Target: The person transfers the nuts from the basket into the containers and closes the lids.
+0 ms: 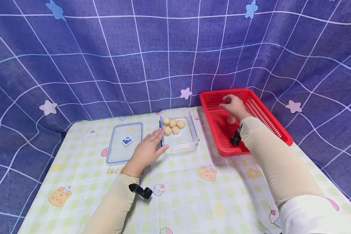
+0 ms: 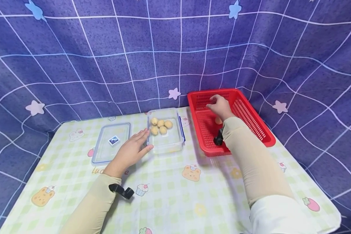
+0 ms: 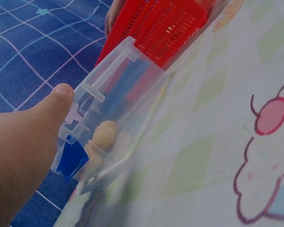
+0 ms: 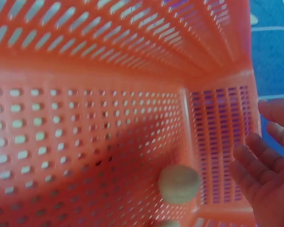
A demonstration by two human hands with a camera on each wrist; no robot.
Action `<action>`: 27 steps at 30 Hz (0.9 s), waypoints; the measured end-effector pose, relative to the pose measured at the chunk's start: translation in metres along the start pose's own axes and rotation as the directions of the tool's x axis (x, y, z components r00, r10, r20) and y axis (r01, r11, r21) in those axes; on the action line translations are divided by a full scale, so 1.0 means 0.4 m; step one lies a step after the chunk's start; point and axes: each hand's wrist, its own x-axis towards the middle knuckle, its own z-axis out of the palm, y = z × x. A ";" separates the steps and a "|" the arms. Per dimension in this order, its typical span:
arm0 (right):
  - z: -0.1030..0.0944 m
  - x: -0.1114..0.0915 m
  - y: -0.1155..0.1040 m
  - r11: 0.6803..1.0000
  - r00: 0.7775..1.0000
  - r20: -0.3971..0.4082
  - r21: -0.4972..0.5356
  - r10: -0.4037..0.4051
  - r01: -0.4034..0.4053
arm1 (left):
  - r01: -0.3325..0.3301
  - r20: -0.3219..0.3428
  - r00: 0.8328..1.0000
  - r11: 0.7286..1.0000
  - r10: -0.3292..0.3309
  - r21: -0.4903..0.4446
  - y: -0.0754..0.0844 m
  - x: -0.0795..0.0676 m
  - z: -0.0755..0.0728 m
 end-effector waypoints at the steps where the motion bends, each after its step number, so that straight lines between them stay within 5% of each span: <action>1: -0.002 0.000 0.009 1.000 1.000 0.019 -0.003 0.006 -0.006 | -0.001 0.001 1.000 1.000 0.001 -0.002 0.000 0.000 0.000; 18: -0.023 -0.016 0.086 0.994 0.955 0.278 -0.061 0.107 -0.094 | -0.003 -0.005 1.000 1.000 0.003 0.004 0.002 0.001 -0.003; 25: -0.020 -0.022 0.103 0.962 0.894 0.378 0.030 0.239 -0.270 | -0.004 -0.016 1.000 1.000 0.004 0.010 0.001 0.001 -0.001; 27: -0.022 -0.024 0.107 0.963 0.888 0.393 0.017 0.240 -0.268 | 0.000 -0.019 1.000 1.000 0.001 0.025 0.000 0.002 0.000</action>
